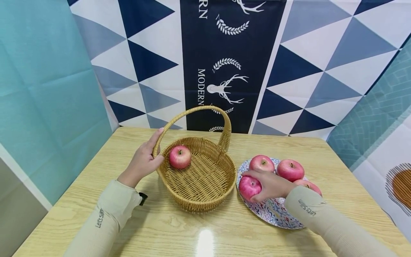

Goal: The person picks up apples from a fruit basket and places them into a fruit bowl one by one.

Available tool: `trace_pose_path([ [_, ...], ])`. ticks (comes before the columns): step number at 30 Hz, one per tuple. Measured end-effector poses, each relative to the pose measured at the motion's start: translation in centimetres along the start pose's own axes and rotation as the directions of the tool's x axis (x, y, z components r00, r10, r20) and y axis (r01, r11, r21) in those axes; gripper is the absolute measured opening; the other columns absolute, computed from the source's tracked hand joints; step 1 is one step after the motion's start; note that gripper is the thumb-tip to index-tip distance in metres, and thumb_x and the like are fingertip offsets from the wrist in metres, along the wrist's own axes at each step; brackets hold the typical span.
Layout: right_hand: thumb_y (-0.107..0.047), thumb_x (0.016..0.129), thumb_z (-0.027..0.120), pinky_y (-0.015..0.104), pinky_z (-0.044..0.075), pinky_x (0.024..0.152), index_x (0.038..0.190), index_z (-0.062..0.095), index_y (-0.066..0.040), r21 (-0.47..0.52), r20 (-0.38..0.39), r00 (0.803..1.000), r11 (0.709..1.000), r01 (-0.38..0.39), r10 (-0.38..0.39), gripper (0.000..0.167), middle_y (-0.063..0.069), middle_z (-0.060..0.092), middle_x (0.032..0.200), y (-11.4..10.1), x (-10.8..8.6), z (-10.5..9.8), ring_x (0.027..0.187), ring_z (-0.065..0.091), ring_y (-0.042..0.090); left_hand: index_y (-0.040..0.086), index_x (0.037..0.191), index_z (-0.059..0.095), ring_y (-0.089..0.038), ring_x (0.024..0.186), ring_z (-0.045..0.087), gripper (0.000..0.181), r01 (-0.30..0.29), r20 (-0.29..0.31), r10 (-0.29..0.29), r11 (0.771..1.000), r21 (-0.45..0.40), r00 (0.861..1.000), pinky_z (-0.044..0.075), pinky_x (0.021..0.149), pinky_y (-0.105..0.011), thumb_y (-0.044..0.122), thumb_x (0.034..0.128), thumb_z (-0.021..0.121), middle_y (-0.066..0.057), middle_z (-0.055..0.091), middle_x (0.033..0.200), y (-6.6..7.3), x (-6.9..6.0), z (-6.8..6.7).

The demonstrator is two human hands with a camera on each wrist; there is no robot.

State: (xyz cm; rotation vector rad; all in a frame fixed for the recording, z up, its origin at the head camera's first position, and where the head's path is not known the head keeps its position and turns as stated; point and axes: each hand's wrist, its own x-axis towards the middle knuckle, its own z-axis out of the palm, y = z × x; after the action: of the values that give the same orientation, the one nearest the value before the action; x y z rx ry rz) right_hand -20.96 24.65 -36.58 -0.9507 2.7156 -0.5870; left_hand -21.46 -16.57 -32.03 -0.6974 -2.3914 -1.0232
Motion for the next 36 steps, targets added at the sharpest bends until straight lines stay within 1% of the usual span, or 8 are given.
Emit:
trace_pose_path([
  [6,-0.036,0.07,0.078,0.041,0.052,0.079,0.134,0.05,-0.008,-0.019,-0.019,1.0,1.0,-0.006,0.005,0.075,0.003,0.059,0.116,0.0,-0.1,0.0,0.1,0.057,0.021,0.007,0.145,0.035,-0.019,0.064,0.036,0.072,0.001,0.005,-0.001,1.0,-0.002,1.0,0.032,0.058,-0.034,-0.001,0.0752,0.05,-0.003,0.043,0.071,0.0,0.0,0.0],
  [13,-0.034,0.07,0.078,0.039,0.051,0.08,0.134,0.051,-0.007,-0.013,-0.037,0.999,1.0,0.004,-0.005,0.075,0.004,0.059,0.118,0.0,-0.4,-0.1,0.102,0.056,0.021,0.007,0.145,0.034,-0.018,0.064,0.036,0.072,-0.01,0.008,0.01,1.0,-0.012,1.0,0.032,0.057,-0.034,-0.002,0.0749,0.05,-0.003,0.042,0.071,0.0,0.0,0.0],
  [18,-0.034,0.068,0.078,0.039,0.051,0.08,0.133,0.052,-0.008,-0.011,-0.038,0.999,1.0,-0.007,0.006,0.075,0.001,0.059,0.119,0.0,-0.5,-0.1,0.102,0.055,0.02,0.007,0.145,0.033,-0.017,0.064,0.036,0.073,-0.023,0.005,0.023,1.0,-0.021,1.0,0.032,0.056,-0.033,-0.003,0.0749,0.05,-0.003,0.042,0.071,-0.1,0.0,0.0],
  [23,-0.033,0.066,0.079,0.038,0.051,0.079,0.133,0.052,-0.008,-0.009,-0.05,0.999,1.0,-0.014,0.013,0.076,0.003,0.059,0.118,0.0,-0.3,0.0,0.101,0.056,0.02,0.006,0.146,0.033,-0.017,0.064,0.036,0.073,-0.026,0.005,0.026,0.999,-0.023,1.0,0.032,0.056,-0.033,-0.003,0.0751,0.05,-0.003,0.042,0.071,-0.1,0.0,0.0],
  [26,-0.034,0.066,0.078,0.039,0.051,0.079,0.133,0.052,-0.007,-0.01,-0.063,0.998,1.0,-0.015,0.015,0.077,0.004,0.059,0.119,0.0,-0.1,0.0,0.103,0.055,0.022,0.006,0.145,0.033,-0.017,0.063,0.036,0.073,-0.03,0.008,0.03,0.999,-0.027,1.0,0.032,0.055,-0.033,-0.003,0.0751,0.05,-0.003,0.042,0.071,-0.1,0.0,-0.1],
  [31,-0.035,0.066,0.078,0.04,0.052,0.078,0.132,0.054,-0.006,-0.002,-0.07,0.997,1.0,-0.017,0.017,0.076,0.006,0.058,0.122,-0.2,0.1,-0.2,0.11,0.052,0.028,0.005,0.145,0.032,-0.017,0.063,0.036,0.074,-0.044,0.011,0.044,0.999,-0.012,0.999,0.032,0.055,-0.032,-0.003,0.0743,0.051,-0.003,0.041,0.07,-0.5,0.0,0.1],
  [34,-0.034,0.065,0.078,0.043,0.052,0.078,0.133,0.054,-0.006,0.011,-0.072,0.997,0.999,-0.038,0.038,0.077,0.008,0.058,0.123,-0.3,0.1,-0.7,0.112,0.051,0.031,0.006,0.146,0.031,-0.017,0.062,0.035,0.075,-0.054,0.007,0.054,0.998,-0.012,0.999,0.032,0.054,-0.032,-0.003,0.0741,0.052,-0.004,0.041,0.07,-0.6,0.0,0.1],
  [36,-0.034,0.064,0.078,0.045,0.052,0.078,0.133,0.054,-0.006,-0.001,-0.08,0.996,0.999,-0.046,0.046,0.078,0.009,0.058,0.124,-0.5,0.2,-1.1,0.113,0.049,0.032,0.007,0.146,0.03,-0.017,0.062,0.035,0.076,-0.054,0.006,0.054,0.998,-0.016,0.999,0.032,0.054,-0.032,-0.003,0.0743,0.052,-0.004,0.041,0.07,-0.6,0.1,0.1],
])
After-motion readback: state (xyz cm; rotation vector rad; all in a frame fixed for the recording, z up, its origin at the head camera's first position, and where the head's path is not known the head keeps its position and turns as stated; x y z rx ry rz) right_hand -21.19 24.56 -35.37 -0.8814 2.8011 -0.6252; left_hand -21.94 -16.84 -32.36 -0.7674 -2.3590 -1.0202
